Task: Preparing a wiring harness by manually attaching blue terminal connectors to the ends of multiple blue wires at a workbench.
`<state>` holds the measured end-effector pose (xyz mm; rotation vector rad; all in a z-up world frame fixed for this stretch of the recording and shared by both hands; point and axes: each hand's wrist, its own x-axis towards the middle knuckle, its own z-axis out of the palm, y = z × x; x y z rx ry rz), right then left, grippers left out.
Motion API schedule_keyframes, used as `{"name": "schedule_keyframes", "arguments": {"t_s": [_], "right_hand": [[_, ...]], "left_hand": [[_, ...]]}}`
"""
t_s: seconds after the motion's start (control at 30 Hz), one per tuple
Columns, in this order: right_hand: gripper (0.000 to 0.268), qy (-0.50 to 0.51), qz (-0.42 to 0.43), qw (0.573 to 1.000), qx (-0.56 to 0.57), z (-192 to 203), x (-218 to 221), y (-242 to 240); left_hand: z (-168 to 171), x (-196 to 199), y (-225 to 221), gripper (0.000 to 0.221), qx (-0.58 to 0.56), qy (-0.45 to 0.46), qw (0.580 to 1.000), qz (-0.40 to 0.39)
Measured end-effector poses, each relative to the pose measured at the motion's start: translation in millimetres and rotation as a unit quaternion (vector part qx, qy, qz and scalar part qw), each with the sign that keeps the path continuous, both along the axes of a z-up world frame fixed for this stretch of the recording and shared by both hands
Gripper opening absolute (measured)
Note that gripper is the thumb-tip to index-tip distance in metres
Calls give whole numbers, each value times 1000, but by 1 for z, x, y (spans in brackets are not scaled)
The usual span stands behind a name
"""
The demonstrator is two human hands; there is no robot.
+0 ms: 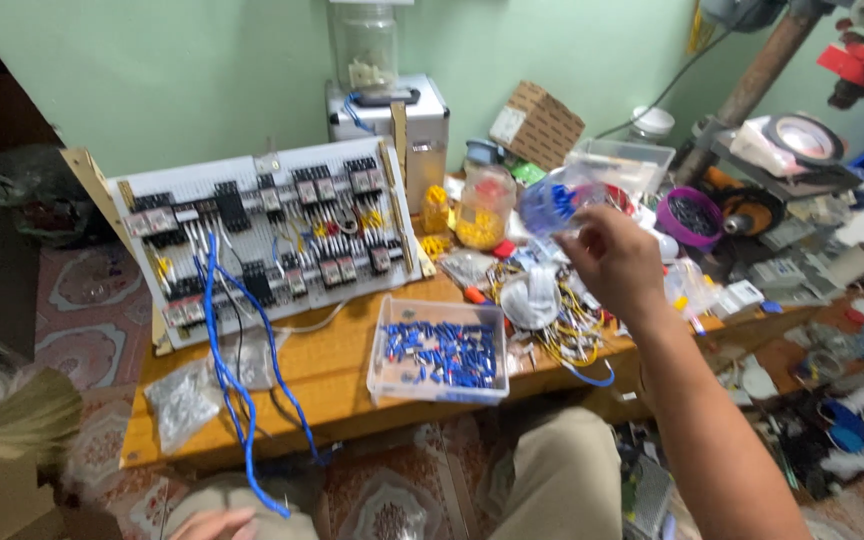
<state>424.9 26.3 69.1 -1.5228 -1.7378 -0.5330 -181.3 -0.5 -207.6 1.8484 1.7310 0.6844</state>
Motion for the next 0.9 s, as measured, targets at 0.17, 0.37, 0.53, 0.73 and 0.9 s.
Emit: {"name": "schedule_keyframes", "arguments": {"t_s": [0.17, 0.37, 0.53, 0.73, 0.9], "right_hand": [[21, -15, 116, 993, -21, -8, -112, -104], [20, 22, 286, 955, -73, -51, -202, -174], [17, 44, 310, 946, -80, -60, -227, -191], [26, 72, 309, 944, -87, -66, -234, -188], [38, 95, 322, 941, -52, -74, -234, -186]], "left_hand": [[169, 115, -58, 61, 138, -199, 949, -200], [198, 162, -92, 74, 258, -226, 907, -246], [193, 160, -99, 62, 346, -195, 884, -247], [182, 155, -93, 58, 330, -221, 885, -244], [175, 155, -88, 56, 328, -251, 883, -223]]}}
